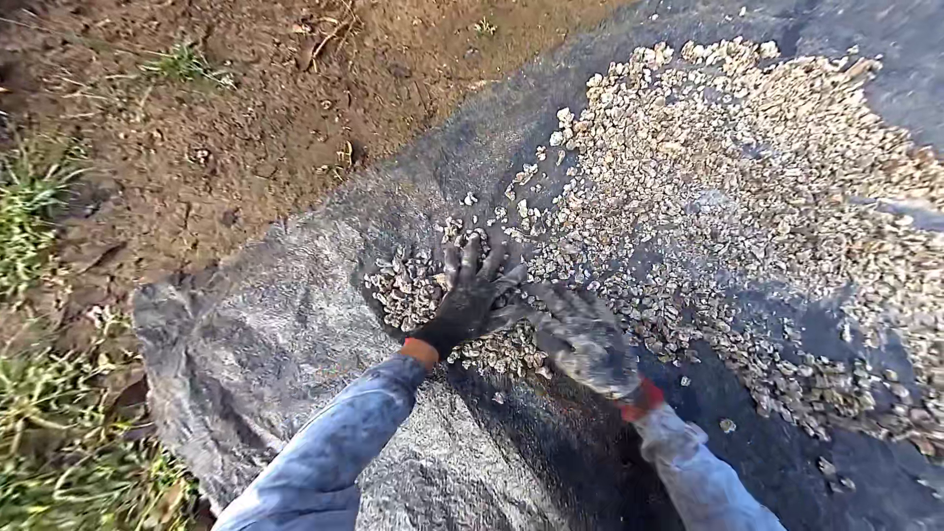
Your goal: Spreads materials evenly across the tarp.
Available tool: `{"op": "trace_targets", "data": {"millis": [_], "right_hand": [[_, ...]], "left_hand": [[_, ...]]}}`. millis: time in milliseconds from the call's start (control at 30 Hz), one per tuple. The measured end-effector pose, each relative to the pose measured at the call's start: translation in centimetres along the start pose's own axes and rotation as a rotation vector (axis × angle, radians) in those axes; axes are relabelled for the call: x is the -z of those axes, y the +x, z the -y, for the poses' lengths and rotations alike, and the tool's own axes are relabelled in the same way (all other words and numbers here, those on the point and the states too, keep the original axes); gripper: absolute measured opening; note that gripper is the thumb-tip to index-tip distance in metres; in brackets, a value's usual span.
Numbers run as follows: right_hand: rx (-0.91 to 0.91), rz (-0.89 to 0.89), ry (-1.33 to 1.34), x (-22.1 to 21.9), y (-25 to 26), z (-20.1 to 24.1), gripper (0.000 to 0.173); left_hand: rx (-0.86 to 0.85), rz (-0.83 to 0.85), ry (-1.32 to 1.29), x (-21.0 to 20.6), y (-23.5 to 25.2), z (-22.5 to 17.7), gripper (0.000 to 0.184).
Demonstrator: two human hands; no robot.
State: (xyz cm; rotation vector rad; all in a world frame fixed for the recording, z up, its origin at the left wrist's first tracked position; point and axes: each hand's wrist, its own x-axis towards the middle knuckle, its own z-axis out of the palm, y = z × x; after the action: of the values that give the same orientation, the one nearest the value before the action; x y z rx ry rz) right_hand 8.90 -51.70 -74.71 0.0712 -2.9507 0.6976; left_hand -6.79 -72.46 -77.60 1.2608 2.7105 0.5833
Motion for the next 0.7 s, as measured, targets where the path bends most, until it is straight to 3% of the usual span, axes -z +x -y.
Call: {"op": "trace_targets", "data": {"millis": [67, 133, 167, 233, 267, 367, 400, 500, 567, 700], "right_hand": [[-0.218, -0.154, -0.252, 5.4, -4.3, -7.9, 0.045], [-0.643, -0.143, -0.461, 10.8, -8.7, -15.5, 0.063], [-0.884, -0.111, -0.46, 12.8, -10.8, -18.3, 0.071], [-1.218, -0.06, -0.339, 14.0, -14.0, -20.9, 0.073], [-1.268, -0.026, -0.311, 13.4, -14.8, -20.7, 0.071], [-1.184, 0.026, -0.133, 8.6, -15.1, -14.9, 0.055], [-1.077, 0.028, -0.172, 6.9, -14.1, -12.3, 0.058], [-0.733, -0.198, -0.351, 1.7, -8.0, -6.0, 0.083], [-0.61, -0.238, -0.315, -1.8, -5.0, -2.8, 0.089], [-0.328, -0.176, -0.149, -6.7, -0.2, 2.4, 0.067]], "left_hand": [[-0.013, 0.098, -0.011, 0.5, 2.6, 0.7, 0.064], [0.02, -0.039, 0.107, -0.2, 4.1, 4.6, 0.06], [0.079, -0.033, 0.138, 0.2, 3.6, 5.7, 0.062], [0.156, 0.023, 0.218, 0.9, -0.2, 6.4, 0.068], [0.166, 0.028, 0.245, 1.0, -3.0, 6.2, 0.073], [0.245, 0.042, 0.303, 1.1, -11.1, 4.2, 0.08], [0.261, 0.017, 0.297, 0.8, -13.6, 3.8, 0.076], [0.299, -0.032, 0.288, 0.3, -17.1, 2.6, 0.07], [0.317, -0.1, 0.242, 0.2, -16.4, 1.4, 0.064], [0.205, -0.099, 0.125, 1.0, -9.8, -1.2, 0.063]]}}
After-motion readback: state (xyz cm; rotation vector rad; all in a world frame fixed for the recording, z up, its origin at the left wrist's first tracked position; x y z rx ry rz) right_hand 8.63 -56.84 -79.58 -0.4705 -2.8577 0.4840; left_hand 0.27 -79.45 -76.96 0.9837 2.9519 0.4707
